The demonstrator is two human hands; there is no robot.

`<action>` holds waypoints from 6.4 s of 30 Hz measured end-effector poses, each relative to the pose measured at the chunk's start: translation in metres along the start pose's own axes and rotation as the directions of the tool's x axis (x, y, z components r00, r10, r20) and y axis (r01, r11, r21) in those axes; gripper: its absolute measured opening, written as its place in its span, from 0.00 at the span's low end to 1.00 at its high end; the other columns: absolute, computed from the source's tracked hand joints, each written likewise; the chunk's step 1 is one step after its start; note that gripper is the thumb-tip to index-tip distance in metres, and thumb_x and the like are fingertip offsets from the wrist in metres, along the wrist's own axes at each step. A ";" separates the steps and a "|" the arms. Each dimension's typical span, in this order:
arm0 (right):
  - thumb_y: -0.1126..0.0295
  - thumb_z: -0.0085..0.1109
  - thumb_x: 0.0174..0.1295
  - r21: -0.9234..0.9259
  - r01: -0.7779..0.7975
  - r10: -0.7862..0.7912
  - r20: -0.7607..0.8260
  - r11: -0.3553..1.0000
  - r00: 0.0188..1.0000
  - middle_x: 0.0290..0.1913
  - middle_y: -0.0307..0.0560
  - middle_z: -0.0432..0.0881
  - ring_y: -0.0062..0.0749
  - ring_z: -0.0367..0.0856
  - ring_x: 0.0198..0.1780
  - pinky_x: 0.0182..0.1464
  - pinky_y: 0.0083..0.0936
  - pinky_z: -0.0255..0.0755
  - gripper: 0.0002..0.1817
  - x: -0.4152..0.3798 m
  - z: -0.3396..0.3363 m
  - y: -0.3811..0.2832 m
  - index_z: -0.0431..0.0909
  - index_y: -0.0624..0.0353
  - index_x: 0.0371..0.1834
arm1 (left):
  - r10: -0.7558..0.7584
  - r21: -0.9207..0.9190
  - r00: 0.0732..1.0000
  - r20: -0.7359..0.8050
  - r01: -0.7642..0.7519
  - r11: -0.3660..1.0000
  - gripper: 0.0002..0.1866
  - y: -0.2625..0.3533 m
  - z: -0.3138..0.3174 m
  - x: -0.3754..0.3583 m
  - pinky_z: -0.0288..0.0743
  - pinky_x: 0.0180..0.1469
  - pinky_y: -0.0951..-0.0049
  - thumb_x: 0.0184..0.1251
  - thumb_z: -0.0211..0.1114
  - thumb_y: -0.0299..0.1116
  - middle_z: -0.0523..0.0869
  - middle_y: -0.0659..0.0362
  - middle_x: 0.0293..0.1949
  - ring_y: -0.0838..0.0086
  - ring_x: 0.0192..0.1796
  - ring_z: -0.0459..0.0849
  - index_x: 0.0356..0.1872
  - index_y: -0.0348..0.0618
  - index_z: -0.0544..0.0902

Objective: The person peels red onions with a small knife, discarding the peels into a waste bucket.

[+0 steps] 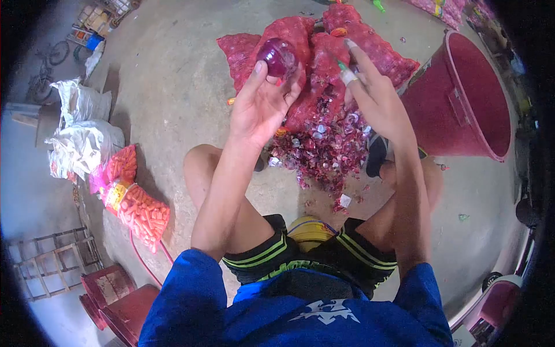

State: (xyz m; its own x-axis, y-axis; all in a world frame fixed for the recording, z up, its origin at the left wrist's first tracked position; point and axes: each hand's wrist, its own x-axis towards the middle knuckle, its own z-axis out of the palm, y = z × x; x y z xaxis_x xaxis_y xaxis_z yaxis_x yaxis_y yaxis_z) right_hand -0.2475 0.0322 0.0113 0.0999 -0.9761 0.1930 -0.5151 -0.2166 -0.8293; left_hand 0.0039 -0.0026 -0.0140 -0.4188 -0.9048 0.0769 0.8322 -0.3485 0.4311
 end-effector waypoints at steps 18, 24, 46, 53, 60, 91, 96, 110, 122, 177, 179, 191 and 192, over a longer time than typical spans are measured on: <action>0.66 0.60 0.77 0.023 0.318 -0.318 0.077 0.948 0.945 0.32 0.58 0.83 0.62 0.82 0.32 0.40 0.47 0.74 0.40 -0.012 0.005 -0.029 0.56 0.49 0.90 | 0.109 0.469 0.991 0.079 -0.133 0.873 0.37 0.008 0.009 -0.002 0.82 0.69 0.66 0.67 0.75 0.21 0.88 0.53 0.62 0.69 0.63 0.88 0.78 0.36 0.74; 0.70 0.57 0.75 0.040 0.303 -0.306 0.136 0.952 0.942 0.32 0.54 0.82 0.51 0.78 0.32 0.44 0.37 0.74 0.39 -0.017 -0.001 -0.037 0.57 0.56 0.89 | 0.065 0.560 0.984 0.168 -0.150 0.815 0.37 0.019 0.009 -0.001 0.81 0.70 0.66 0.62 0.80 0.24 0.91 0.54 0.59 0.71 0.61 0.89 0.74 0.33 0.78; 0.71 0.58 0.78 -0.094 0.201 -0.195 0.069 0.975 0.978 0.50 0.64 0.91 0.71 0.87 0.51 0.54 0.47 0.79 0.36 -0.017 0.013 -0.041 0.59 0.49 0.88 | 0.448 0.855 0.828 0.337 -0.468 0.223 0.44 0.001 0.027 0.000 0.85 0.70 0.62 0.49 0.82 0.09 0.82 0.49 0.67 0.65 0.67 0.85 0.71 0.37 0.75; 0.65 0.63 0.77 0.046 0.282 -0.283 0.016 0.958 0.959 0.37 0.61 0.87 0.66 0.86 0.37 0.40 0.50 0.77 0.38 -0.010 0.005 -0.039 0.60 0.49 0.88 | 0.023 0.445 0.999 0.044 -0.040 0.895 0.30 -0.003 0.025 -0.004 0.86 0.69 0.54 0.78 0.71 0.36 0.85 0.48 0.65 0.57 0.65 0.88 0.76 0.38 0.73; 0.67 0.60 0.79 0.035 0.252 -0.253 0.025 0.967 0.967 0.39 0.61 0.86 0.63 0.86 0.39 0.43 0.45 0.77 0.36 -0.009 0.000 -0.035 0.60 0.53 0.88 | -0.202 0.181 0.979 -0.014 0.201 0.963 0.24 -0.001 0.008 -0.004 0.89 0.68 0.59 0.83 0.66 0.31 0.86 0.51 0.64 0.60 0.64 0.89 0.75 0.41 0.74; 0.69 0.59 0.79 0.121 0.216 -0.214 -0.027 0.969 0.976 0.36 0.66 0.86 0.67 0.86 0.36 0.40 0.51 0.76 0.36 -0.016 0.029 -0.047 0.57 0.60 0.87 | 0.289 0.650 0.952 0.105 -0.285 0.704 0.34 0.006 0.027 -0.004 0.85 0.70 0.63 0.57 0.81 0.11 0.87 0.47 0.62 0.66 0.64 0.88 0.65 0.36 0.78; 0.69 0.58 0.79 0.158 0.236 -0.231 -0.054 0.959 0.972 0.41 0.69 0.86 0.67 0.87 0.38 0.42 0.51 0.76 0.36 -0.014 0.032 -0.045 0.57 0.60 0.87 | 0.439 0.719 0.868 0.231 -0.456 0.524 0.31 -0.002 0.030 -0.001 0.84 0.71 0.62 0.55 0.81 0.10 0.84 0.45 0.66 0.65 0.67 0.86 0.59 0.37 0.79; 0.71 0.60 0.77 0.117 0.283 -0.284 -0.013 0.952 0.959 0.50 0.64 0.90 0.59 0.90 0.41 0.45 0.42 0.80 0.32 -0.009 0.021 -0.043 0.70 0.52 0.84 | 0.462 0.816 0.871 0.170 -0.387 0.429 0.34 -0.003 0.033 -0.002 0.85 0.68 0.65 0.52 0.85 0.14 0.86 0.49 0.63 0.68 0.63 0.88 0.60 0.37 0.79; 0.61 0.56 0.81 0.001 -0.054 0.054 -0.034 0.999 0.998 0.29 0.54 0.85 0.37 0.86 0.31 0.43 0.35 0.80 0.33 0.001 0.001 -0.013 0.65 0.56 0.86 | 0.184 0.425 0.981 -0.056 -0.143 0.894 0.23 0.001 0.012 -0.002 0.80 0.73 0.64 0.73 0.75 0.28 0.86 0.54 0.62 0.66 0.68 0.85 0.65 0.42 0.78; 0.50 0.62 0.74 -0.497 -0.278 0.277 -0.077 0.822 0.958 0.54 0.68 0.88 0.68 0.86 0.59 0.60 0.54 0.78 0.32 -0.074 -0.117 0.065 0.77 0.53 0.76 | -0.328 0.829 0.945 0.014 -0.195 -0.525 0.19 -0.179 -0.223 0.084 0.84 0.61 0.55 0.70 0.69 0.31 0.90 0.44 0.59 0.50 0.60 0.90 0.61 0.40 0.86; 0.52 0.63 0.73 -0.490 -0.323 0.339 -0.059 0.810 0.939 0.54 0.68 0.88 0.68 0.86 0.58 0.60 0.54 0.77 0.32 -0.069 -0.116 0.056 0.76 0.52 0.78 | -0.602 0.568 0.798 -0.025 -0.484 -0.666 0.29 -0.187 -0.265 0.087 0.76 0.73 0.50 0.67 0.66 0.33 0.82 0.42 0.72 0.49 0.72 0.82 0.71 0.40 0.79; 0.73 0.69 0.63 -0.515 -0.399 0.431 -0.063 0.759 0.900 0.53 0.66 0.90 0.62 0.90 0.55 0.58 0.49 0.79 0.37 -0.048 -0.119 0.075 0.75 0.52 0.80 | -0.671 0.359 0.679 -0.297 -0.572 -0.738 0.10 -0.216 -0.328 0.161 0.90 0.51 0.55 0.68 0.70 0.35 0.96 0.51 0.41 0.54 0.44 0.96 0.44 0.44 0.94; 0.75 0.69 0.61 -0.517 -0.392 0.426 -0.059 0.761 0.903 0.52 0.66 0.90 0.62 0.91 0.53 0.58 0.48 0.79 0.38 -0.048 -0.118 0.074 0.75 0.53 0.79 | -0.696 0.379 0.646 -0.315 -0.586 -0.716 0.09 -0.220 -0.331 0.163 0.90 0.50 0.55 0.66 0.72 0.33 0.96 0.51 0.41 0.54 0.45 0.96 0.44 0.44 0.94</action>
State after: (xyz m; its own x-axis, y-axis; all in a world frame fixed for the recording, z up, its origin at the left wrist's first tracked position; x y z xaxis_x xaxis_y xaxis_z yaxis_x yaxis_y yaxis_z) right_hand -0.3907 0.0647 0.0027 -0.1793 -0.9726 -0.1478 -0.8714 0.2267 -0.4350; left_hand -0.1272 -0.1547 -0.3936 -0.7352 -0.4187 -0.5331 -0.4879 0.8728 -0.0127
